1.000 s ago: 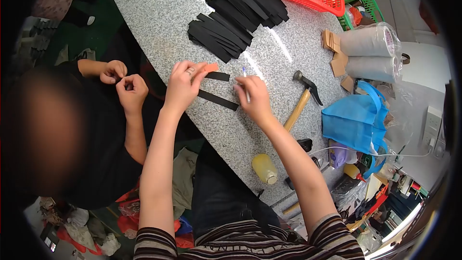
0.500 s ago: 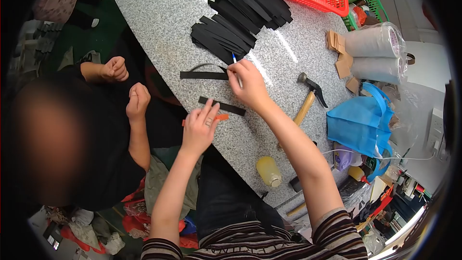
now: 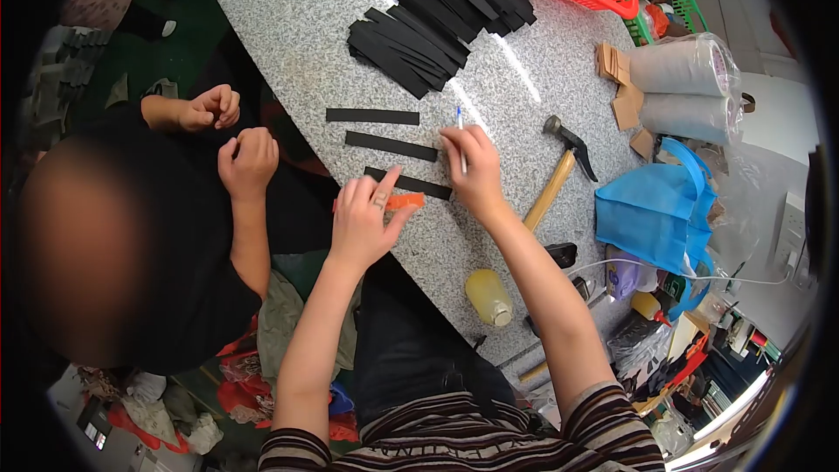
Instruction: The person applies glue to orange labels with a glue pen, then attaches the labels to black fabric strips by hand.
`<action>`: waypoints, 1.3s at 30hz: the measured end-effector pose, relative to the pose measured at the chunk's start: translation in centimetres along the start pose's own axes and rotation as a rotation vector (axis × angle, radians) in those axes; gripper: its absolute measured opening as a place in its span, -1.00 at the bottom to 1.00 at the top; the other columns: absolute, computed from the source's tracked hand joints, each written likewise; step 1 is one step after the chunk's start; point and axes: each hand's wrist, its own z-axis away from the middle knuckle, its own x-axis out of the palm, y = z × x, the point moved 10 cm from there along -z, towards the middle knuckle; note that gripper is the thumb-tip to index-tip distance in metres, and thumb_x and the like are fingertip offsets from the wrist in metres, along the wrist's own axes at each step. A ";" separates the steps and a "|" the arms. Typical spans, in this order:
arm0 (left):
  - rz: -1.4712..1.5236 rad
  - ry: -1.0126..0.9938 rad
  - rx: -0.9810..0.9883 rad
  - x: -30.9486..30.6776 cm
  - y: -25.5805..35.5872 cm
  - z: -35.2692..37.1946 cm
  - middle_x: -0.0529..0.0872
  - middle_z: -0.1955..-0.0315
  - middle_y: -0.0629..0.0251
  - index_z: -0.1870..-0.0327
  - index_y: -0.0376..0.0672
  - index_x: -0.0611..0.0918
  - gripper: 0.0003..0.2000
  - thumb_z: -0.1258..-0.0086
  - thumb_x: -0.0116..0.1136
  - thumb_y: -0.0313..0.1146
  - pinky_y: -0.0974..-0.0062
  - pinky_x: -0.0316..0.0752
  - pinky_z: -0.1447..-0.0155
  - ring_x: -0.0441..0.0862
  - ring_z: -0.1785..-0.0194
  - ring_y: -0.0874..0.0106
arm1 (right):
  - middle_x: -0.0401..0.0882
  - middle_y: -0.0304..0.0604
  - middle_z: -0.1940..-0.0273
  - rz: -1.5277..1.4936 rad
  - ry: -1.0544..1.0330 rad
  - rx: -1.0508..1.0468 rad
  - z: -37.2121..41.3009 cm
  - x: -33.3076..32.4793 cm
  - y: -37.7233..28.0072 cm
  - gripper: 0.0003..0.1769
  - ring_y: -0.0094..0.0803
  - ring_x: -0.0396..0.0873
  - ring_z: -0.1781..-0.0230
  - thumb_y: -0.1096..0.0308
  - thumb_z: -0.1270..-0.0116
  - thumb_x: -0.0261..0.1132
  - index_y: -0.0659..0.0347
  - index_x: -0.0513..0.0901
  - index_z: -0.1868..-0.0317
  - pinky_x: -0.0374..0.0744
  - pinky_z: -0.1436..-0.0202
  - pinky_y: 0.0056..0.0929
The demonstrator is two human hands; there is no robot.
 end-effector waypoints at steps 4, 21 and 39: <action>-0.150 -0.041 0.055 1.9 0.9 -2.5 0.45 0.30 0.25 -0.54 -0.04 0.49 -0.28 -0.46 0.23 0.18 0.22 0.43 0.01 0.45 0.17 0.20 | 0.55 -0.13 0.25 0.111 -0.033 -0.023 2.0 -1.3 0.4 -0.84 -0.12 0.56 0.14 0.49 -0.33 0.43 0.15 0.72 0.09 0.49 0.01 -0.20; -0.170 -0.053 0.024 3.2 1.0 -2.0 0.49 0.28 0.23 -0.49 -0.17 0.53 -0.23 -0.51 0.04 0.32 0.23 0.42 0.01 0.47 0.16 0.22 | 0.49 -0.22 0.18 0.158 -0.043 0.030 1.3 0.2 0.4 -0.72 -0.19 0.49 0.03 0.33 -0.25 0.51 0.05 0.71 0.04 0.34 -0.06 -0.18; -0.027 0.056 -0.018 0.2 0.8 -3.7 0.50 0.31 0.19 -0.43 -0.11 0.57 -0.53 -0.55 0.19 -0.20 0.21 0.46 0.03 0.49 0.19 0.16 | 0.49 -0.25 0.14 0.183 -0.083 0.042 1.0 1.1 0.8 -0.72 -0.21 0.47 0.01 0.34 -0.23 0.52 0.01 0.69 0.05 0.29 -0.05 -0.19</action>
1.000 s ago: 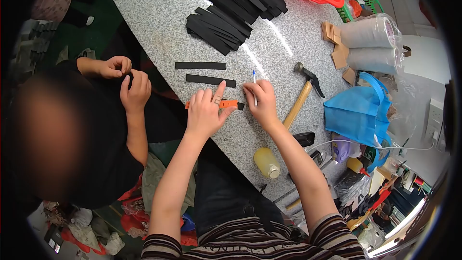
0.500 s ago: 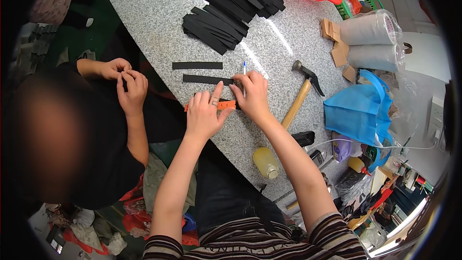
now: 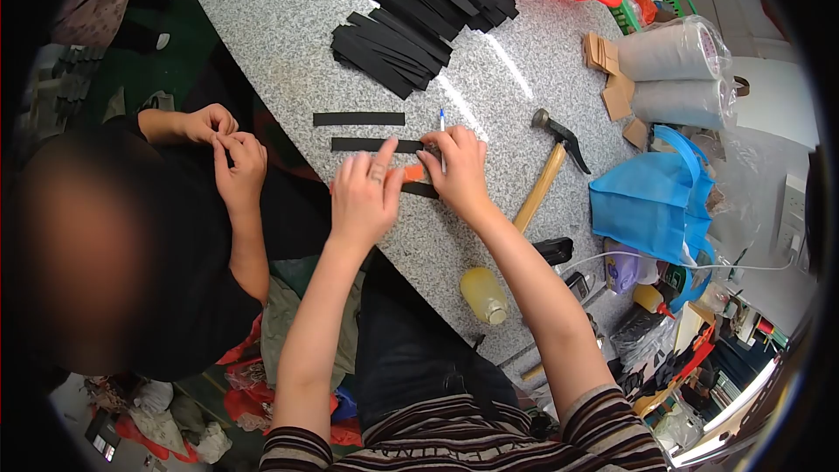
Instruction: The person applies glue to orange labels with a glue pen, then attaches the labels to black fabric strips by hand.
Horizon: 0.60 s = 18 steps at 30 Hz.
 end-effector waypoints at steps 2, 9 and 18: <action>-0.009 0.007 -0.006 -0.8 -0.6 -1.9 0.56 0.28 0.23 -0.32 -0.12 0.64 -0.62 -0.52 0.20 -0.29 0.18 0.46 0.01 0.53 0.17 0.16 | 0.49 -0.25 0.15 0.007 -0.008 0.007 -0.1 0.1 0.1 -0.72 -0.22 0.47 0.00 0.35 -0.23 0.52 0.01 0.69 0.06 0.28 -0.06 -0.20; 0.205 0.117 -0.253 -3.3 -5.1 -0.4 0.63 0.25 0.16 -0.27 -0.13 0.66 -0.70 -0.60 0.11 -0.32 0.18 0.48 -0.09 0.58 0.12 0.14 | 0.48 -0.25 0.19 -0.050 -0.013 0.045 -0.5 -0.3 -0.2 -0.78 -0.24 0.49 0.00 0.38 -0.24 0.49 0.03 0.67 0.13 0.30 -0.10 -0.23; 0.337 0.147 -0.293 -5.2 -5.4 1.8 0.63 0.15 0.19 -0.25 -0.16 0.66 -0.72 -0.58 0.16 -0.42 0.34 0.53 -0.04 0.60 0.08 0.26 | 0.56 -0.21 0.17 0.065 -0.061 -0.315 -0.4 -2.5 -0.7 -0.73 -0.22 0.55 0.07 0.45 -0.20 0.45 0.08 0.69 0.08 0.40 -0.07 -0.18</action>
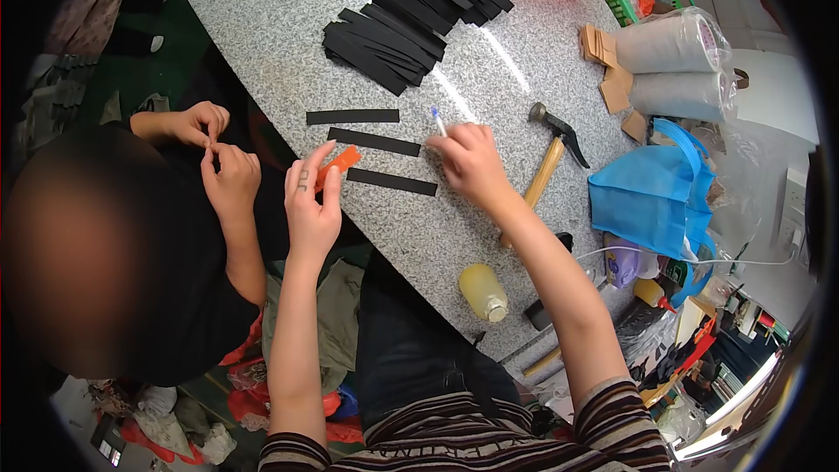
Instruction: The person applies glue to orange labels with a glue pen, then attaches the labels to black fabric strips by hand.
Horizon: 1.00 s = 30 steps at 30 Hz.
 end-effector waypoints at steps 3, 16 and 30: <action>-0.057 -0.063 0.118 1.5 1.4 -1.3 0.62 0.15 0.18 -0.21 -0.13 0.67 -0.73 -0.55 0.21 -0.41 0.31 0.54 -0.08 0.61 0.04 0.21 | 0.54 -0.20 0.14 -0.048 0.004 0.160 0.4 0.2 -0.4 -0.67 -0.20 0.52 0.03 0.37 -0.24 0.47 0.08 0.68 -0.02 0.37 -0.07 -0.19; -0.259 -0.230 0.257 4.8 1.4 0.9 0.61 0.26 0.23 -0.29 -0.07 0.69 -0.61 -0.44 0.34 -0.39 0.25 0.56 -0.01 0.60 0.13 0.20 | 0.67 -0.18 -0.04 -0.196 -0.032 0.144 0.8 0.3 -1.7 -0.63 -0.11 0.55 -0.14 0.40 -0.29 0.44 0.12 0.61 -0.10 0.41 -0.22 -0.13; -0.241 -0.193 0.451 7.1 2.5 -2.2 0.70 0.25 0.29 -0.17 -0.03 0.77 -0.64 -0.35 0.44 -0.33 0.29 0.62 0.09 0.68 0.20 0.25 | 0.77 -0.05 0.12 -0.395 0.223 0.461 3.1 -2.5 1.7 -0.72 -0.17 0.70 0.06 0.44 -0.54 0.27 0.24 0.70 -0.19 0.59 -0.07 -0.29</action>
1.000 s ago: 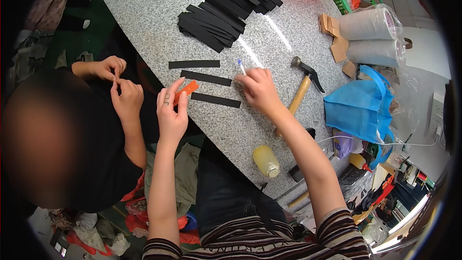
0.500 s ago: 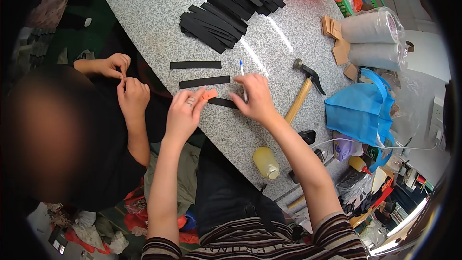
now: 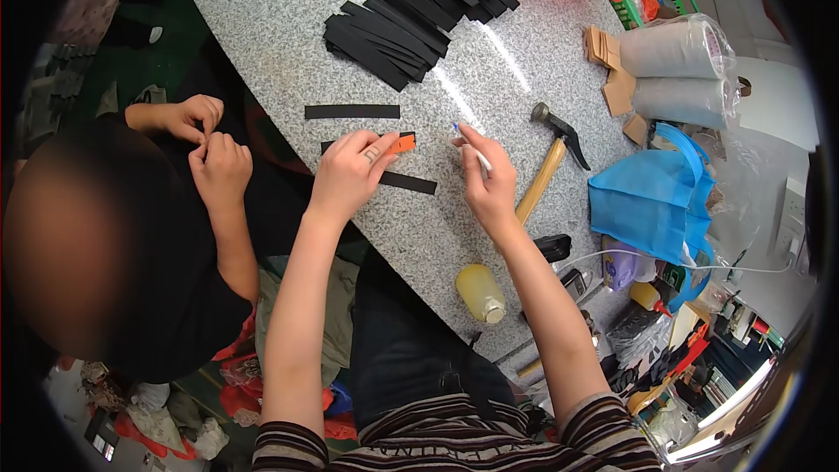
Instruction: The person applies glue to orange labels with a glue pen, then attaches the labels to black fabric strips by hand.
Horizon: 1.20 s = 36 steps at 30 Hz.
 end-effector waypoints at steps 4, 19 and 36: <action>-0.004 -0.024 0.035 1.1 -1.1 -0.8 0.61 0.34 0.34 -0.04 -0.03 0.81 -0.73 -0.32 0.45 -0.29 0.31 0.60 0.17 0.66 0.26 0.29 | 0.79 -0.06 0.18 -0.086 0.046 0.089 0.7 -0.5 1.5 -0.80 -0.30 0.76 0.16 0.39 -0.58 0.27 0.28 0.72 -0.06 0.64 0.03 -0.38; -0.044 -0.064 0.144 1.4 -1.2 -1.3 0.55 0.33 0.37 -0.11 0.04 0.81 -0.70 -0.35 0.44 -0.27 0.31 0.60 0.23 0.63 0.33 0.32 | 0.74 0.00 0.16 -0.068 -0.186 0.031 -0.3 5.6 -0.4 -0.90 -0.13 0.75 0.22 0.41 -0.54 0.30 0.26 0.67 0.07 0.65 0.13 -0.29; 0.125 -0.110 0.060 1.2 -2.7 -0.8 0.63 0.24 0.34 -0.13 0.08 0.82 -0.66 -0.34 0.43 -0.47 0.40 0.66 0.17 0.70 0.25 0.38 | 0.69 -0.04 0.26 0.002 -0.102 -0.146 -1.7 6.4 -2.3 -0.92 -0.04 0.64 0.25 0.44 -0.47 0.34 0.24 0.71 0.11 0.61 0.14 -0.21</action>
